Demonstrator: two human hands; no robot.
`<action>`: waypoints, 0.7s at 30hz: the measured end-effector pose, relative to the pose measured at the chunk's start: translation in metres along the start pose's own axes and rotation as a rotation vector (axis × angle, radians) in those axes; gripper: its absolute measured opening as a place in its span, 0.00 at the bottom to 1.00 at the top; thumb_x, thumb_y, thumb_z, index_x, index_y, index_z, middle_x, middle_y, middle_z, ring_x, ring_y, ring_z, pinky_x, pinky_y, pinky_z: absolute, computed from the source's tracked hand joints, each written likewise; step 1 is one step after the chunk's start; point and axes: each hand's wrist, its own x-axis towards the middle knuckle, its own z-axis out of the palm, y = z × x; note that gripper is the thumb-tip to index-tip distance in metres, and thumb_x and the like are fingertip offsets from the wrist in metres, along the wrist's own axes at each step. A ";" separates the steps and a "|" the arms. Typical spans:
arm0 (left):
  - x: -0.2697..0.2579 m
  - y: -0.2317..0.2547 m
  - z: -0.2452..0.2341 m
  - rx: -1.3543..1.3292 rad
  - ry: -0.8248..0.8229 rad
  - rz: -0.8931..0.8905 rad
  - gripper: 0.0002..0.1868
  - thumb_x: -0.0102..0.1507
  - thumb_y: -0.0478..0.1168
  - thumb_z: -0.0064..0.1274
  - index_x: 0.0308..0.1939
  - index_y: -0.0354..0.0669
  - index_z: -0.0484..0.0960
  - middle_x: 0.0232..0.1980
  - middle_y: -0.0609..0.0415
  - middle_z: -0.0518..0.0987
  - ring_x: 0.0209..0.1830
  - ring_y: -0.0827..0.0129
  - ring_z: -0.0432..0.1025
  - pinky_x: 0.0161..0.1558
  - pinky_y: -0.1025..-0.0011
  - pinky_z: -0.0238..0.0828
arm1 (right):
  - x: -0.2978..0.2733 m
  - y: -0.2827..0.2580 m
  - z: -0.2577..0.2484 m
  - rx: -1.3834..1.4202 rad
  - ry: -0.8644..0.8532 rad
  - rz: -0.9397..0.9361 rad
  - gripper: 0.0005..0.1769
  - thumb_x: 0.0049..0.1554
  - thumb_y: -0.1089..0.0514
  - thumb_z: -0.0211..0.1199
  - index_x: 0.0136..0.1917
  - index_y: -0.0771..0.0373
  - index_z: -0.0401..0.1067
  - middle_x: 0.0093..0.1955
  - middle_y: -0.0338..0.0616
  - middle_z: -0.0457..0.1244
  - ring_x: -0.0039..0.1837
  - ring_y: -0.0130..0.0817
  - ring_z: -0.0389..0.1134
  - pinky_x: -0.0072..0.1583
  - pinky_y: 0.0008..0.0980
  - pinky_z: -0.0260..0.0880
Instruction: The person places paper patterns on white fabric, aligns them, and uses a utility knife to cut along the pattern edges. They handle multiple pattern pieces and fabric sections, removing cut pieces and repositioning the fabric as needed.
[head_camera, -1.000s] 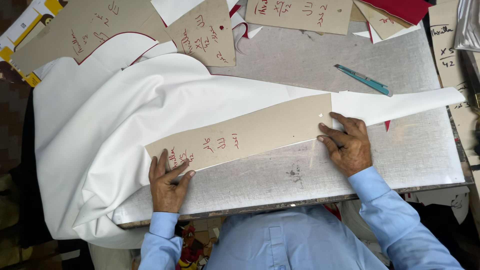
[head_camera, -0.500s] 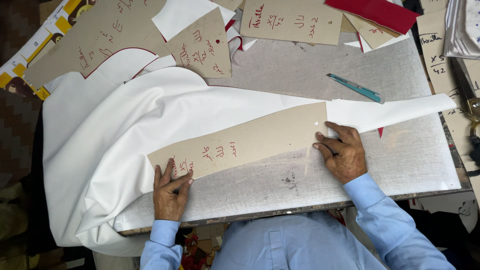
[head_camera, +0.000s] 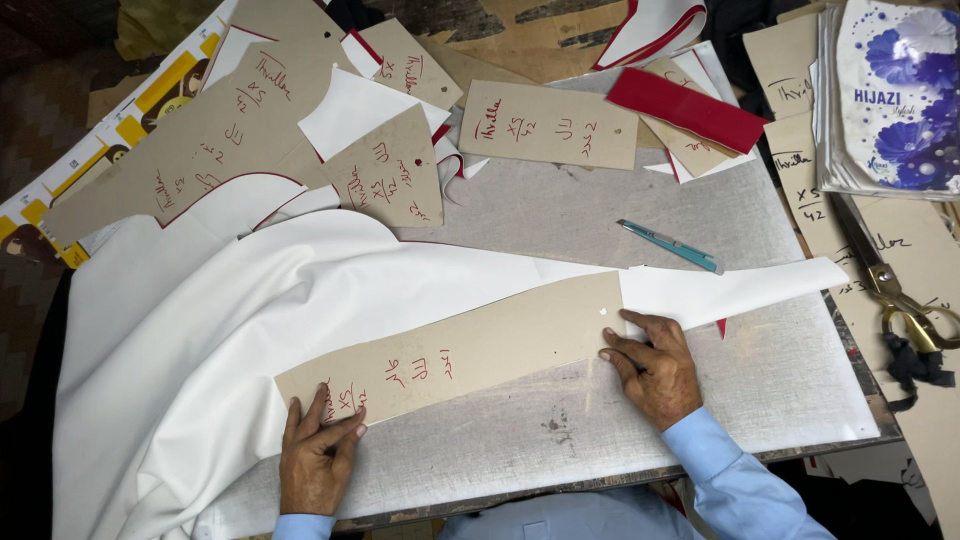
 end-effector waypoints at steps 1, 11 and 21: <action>0.000 0.004 -0.003 0.025 -0.014 -0.010 0.11 0.58 0.43 0.63 0.44 0.61 0.92 0.77 0.59 0.65 0.84 0.48 0.40 0.76 0.53 0.47 | 0.002 0.000 0.000 0.002 -0.001 0.005 0.16 0.46 0.56 0.75 0.50 0.56 0.83 0.65 0.45 0.66 0.63 0.42 0.64 0.58 0.33 0.74; 0.018 0.109 -0.006 0.192 -0.242 0.353 0.11 0.56 0.50 0.65 0.30 0.47 0.90 0.65 0.50 0.77 0.67 0.56 0.67 0.70 0.57 0.61 | 0.003 0.006 -0.001 -0.007 -0.050 0.036 0.15 0.47 0.55 0.75 0.49 0.54 0.84 0.62 0.45 0.64 0.61 0.43 0.61 0.57 0.36 0.72; 0.073 0.260 0.060 0.459 -0.682 0.924 0.31 0.59 0.31 0.61 0.63 0.65 0.82 0.60 0.55 0.75 0.62 0.59 0.69 0.67 0.65 0.67 | 0.003 0.008 -0.001 -0.012 -0.072 0.034 0.16 0.47 0.55 0.74 0.50 0.56 0.83 0.62 0.47 0.63 0.64 0.44 0.61 0.57 0.34 0.74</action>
